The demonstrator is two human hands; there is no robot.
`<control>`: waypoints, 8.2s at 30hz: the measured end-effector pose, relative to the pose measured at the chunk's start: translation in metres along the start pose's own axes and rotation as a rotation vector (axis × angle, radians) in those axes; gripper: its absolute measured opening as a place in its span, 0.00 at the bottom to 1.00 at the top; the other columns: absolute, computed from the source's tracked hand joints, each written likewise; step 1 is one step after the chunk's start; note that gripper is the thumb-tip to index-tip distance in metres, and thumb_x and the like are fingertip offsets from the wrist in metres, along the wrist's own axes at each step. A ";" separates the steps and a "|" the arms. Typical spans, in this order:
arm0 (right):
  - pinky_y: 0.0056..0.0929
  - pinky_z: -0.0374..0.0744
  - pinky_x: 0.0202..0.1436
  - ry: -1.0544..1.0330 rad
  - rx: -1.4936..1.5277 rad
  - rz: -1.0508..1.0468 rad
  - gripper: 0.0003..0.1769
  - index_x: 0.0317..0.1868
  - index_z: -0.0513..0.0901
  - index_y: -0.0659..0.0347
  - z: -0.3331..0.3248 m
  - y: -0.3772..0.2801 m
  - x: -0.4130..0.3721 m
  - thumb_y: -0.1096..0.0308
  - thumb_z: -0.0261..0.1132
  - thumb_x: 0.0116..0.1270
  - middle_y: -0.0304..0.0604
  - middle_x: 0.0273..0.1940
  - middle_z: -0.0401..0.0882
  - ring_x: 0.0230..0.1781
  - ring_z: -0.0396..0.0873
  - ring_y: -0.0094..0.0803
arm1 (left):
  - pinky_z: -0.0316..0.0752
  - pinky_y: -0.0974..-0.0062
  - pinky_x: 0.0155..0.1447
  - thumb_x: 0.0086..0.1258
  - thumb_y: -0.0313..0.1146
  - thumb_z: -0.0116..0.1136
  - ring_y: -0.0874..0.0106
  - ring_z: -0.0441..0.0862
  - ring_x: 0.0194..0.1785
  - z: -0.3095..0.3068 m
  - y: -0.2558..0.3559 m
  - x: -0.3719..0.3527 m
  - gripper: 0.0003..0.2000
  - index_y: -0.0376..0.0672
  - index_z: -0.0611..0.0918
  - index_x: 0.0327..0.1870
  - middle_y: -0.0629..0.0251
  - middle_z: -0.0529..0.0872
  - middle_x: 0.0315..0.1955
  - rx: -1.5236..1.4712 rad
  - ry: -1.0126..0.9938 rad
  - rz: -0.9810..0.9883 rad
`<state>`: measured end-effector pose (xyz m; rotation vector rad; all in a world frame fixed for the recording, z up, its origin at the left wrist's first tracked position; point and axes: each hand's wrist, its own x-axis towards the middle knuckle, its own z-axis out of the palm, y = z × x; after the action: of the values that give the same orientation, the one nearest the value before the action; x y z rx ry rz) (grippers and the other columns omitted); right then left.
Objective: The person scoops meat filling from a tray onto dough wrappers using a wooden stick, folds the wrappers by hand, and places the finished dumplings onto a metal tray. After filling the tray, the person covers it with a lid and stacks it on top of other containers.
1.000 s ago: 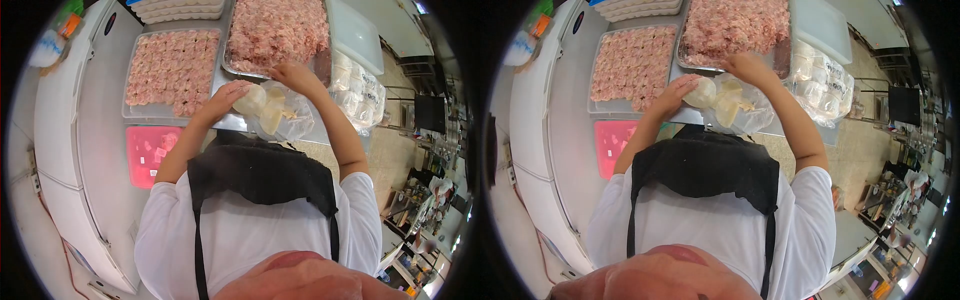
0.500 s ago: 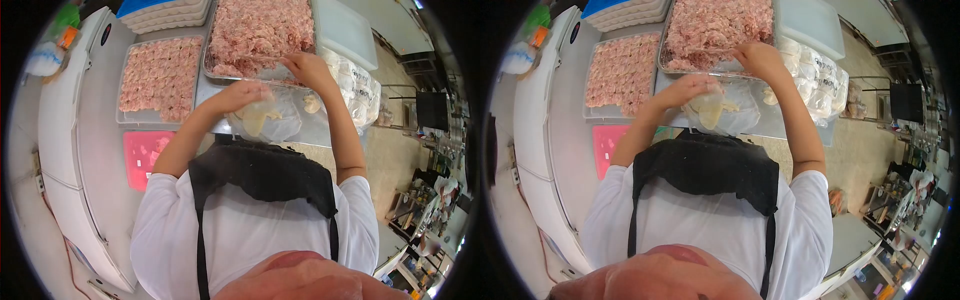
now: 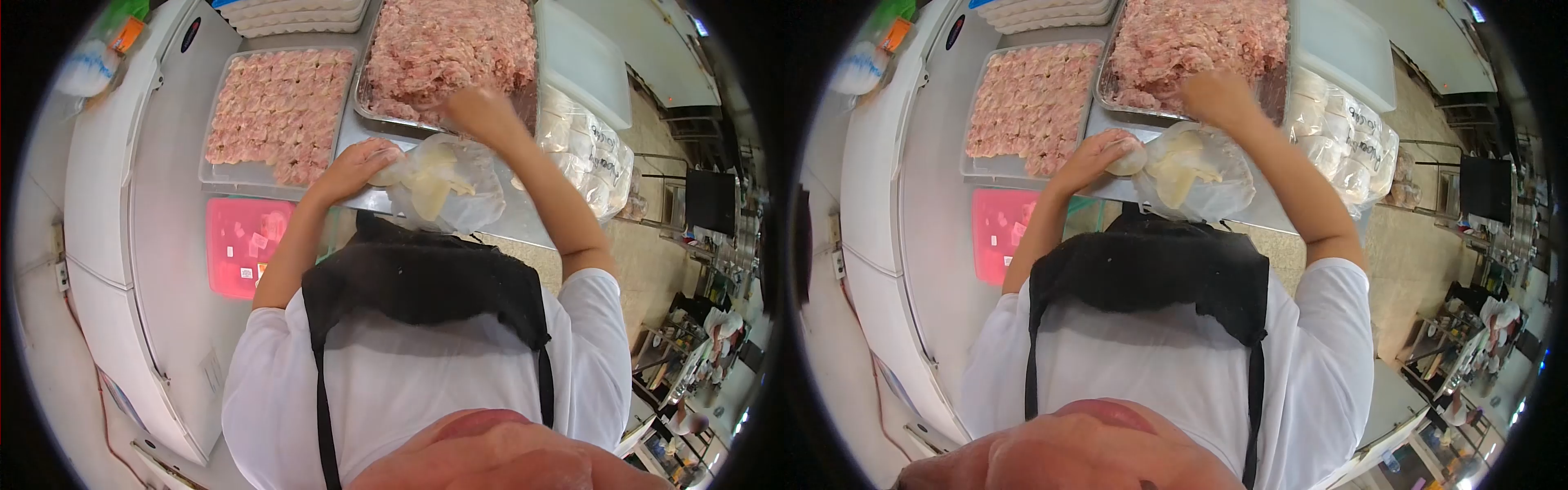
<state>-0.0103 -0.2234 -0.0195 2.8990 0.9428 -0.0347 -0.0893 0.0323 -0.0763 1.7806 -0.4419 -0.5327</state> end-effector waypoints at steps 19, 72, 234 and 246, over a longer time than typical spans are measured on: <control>0.35 0.74 0.37 0.356 1.138 0.437 0.20 0.47 0.82 0.67 0.001 -0.010 -0.053 0.56 0.60 0.71 0.44 0.29 0.79 0.32 0.78 0.34 | 0.58 0.51 0.73 0.76 0.47 0.41 0.54 0.67 0.68 0.007 0.098 0.119 0.29 0.31 0.62 0.67 0.47 0.69 0.64 -1.463 0.495 0.021; 0.28 0.76 0.50 0.199 0.859 0.310 0.20 0.52 0.82 0.65 -0.025 0.138 -0.135 0.57 0.60 0.71 0.53 0.47 0.84 0.45 0.83 0.38 | 0.76 0.71 0.51 0.53 0.46 0.70 0.66 0.82 0.45 0.035 0.116 0.114 0.30 0.43 0.78 0.57 0.56 0.85 0.43 0.512 0.503 0.369; 0.40 0.77 0.36 0.063 0.151 0.307 0.17 0.37 0.83 0.63 -0.018 0.103 -0.127 0.57 0.58 0.68 0.50 0.27 0.80 0.32 0.81 0.45 | 0.67 0.57 0.63 0.64 0.30 0.46 0.52 0.76 0.58 -0.056 -0.008 -0.097 0.28 0.50 0.67 0.69 0.47 0.80 0.53 1.171 0.551 -0.600; 0.42 0.79 0.36 -0.005 0.011 0.133 0.12 0.26 0.80 0.62 -0.037 0.081 -0.103 0.61 0.61 0.55 0.50 0.27 0.80 0.32 0.81 0.48 | 0.74 0.63 0.54 0.65 0.35 0.58 0.58 0.79 0.51 0.128 -0.008 0.037 0.12 0.41 0.83 0.47 0.58 0.82 0.48 0.788 0.455 0.327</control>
<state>-0.0467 -0.3455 0.0288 2.9630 0.7489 -0.0385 -0.1308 -0.0877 -0.1185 2.4221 -0.6548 0.3381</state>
